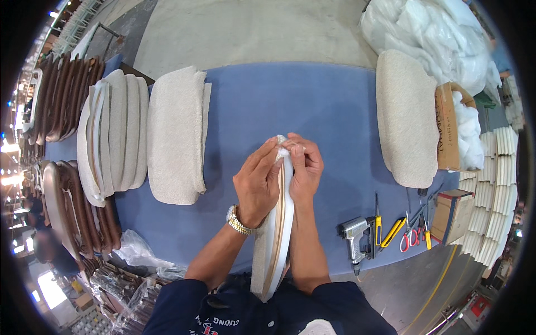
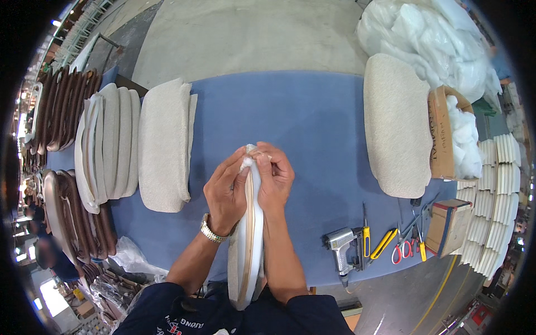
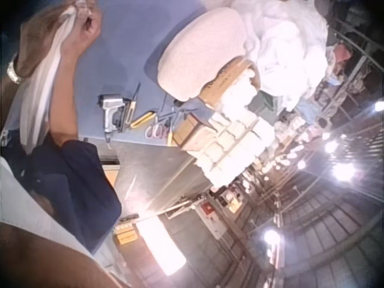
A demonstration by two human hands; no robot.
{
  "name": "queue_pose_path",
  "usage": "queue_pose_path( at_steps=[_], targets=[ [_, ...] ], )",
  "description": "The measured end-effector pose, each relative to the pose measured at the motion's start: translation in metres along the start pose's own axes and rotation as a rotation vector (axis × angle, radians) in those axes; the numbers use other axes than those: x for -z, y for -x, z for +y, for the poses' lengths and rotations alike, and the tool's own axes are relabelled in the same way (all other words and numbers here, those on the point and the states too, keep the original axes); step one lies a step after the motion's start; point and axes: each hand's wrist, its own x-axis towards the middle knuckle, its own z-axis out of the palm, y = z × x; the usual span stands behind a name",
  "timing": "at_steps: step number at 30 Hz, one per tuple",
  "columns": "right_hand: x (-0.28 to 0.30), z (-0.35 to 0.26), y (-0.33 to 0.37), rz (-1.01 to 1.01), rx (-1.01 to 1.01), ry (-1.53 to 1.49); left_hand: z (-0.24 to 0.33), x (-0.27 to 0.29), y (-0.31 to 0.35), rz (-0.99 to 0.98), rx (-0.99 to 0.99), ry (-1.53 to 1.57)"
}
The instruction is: The person uses a pneumatic staple gun to secure fabric around a foam cushion, then trims excess fabric with a utility knife. They flip and adjust the cushion repeatedly to ensure the fabric is taut and neatly finished.
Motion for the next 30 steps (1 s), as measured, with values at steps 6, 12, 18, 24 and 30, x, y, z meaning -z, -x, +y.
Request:
queue_pose_path(
  at_steps=[6,12,18,24,30],
  targets=[
    [0.021,-0.019,0.012,-0.094,0.147,0.0,0.019,0.009,0.014,-0.067,-0.11,0.065],
    [0.03,-0.056,0.029,-0.044,0.272,0.332,0.03,0.012,0.025,-0.175,-0.166,0.221],
    [0.029,-0.084,0.05,-0.043,0.251,0.425,0.047,0.026,0.028,-0.216,-0.224,0.186],
    [0.008,-0.139,0.069,-0.089,0.219,0.427,0.077,0.058,0.021,-0.209,-0.306,0.255],
    [0.0,-0.15,0.1,-0.088,0.416,0.261,0.083,0.091,0.017,-0.245,-0.108,0.84]
  ],
)
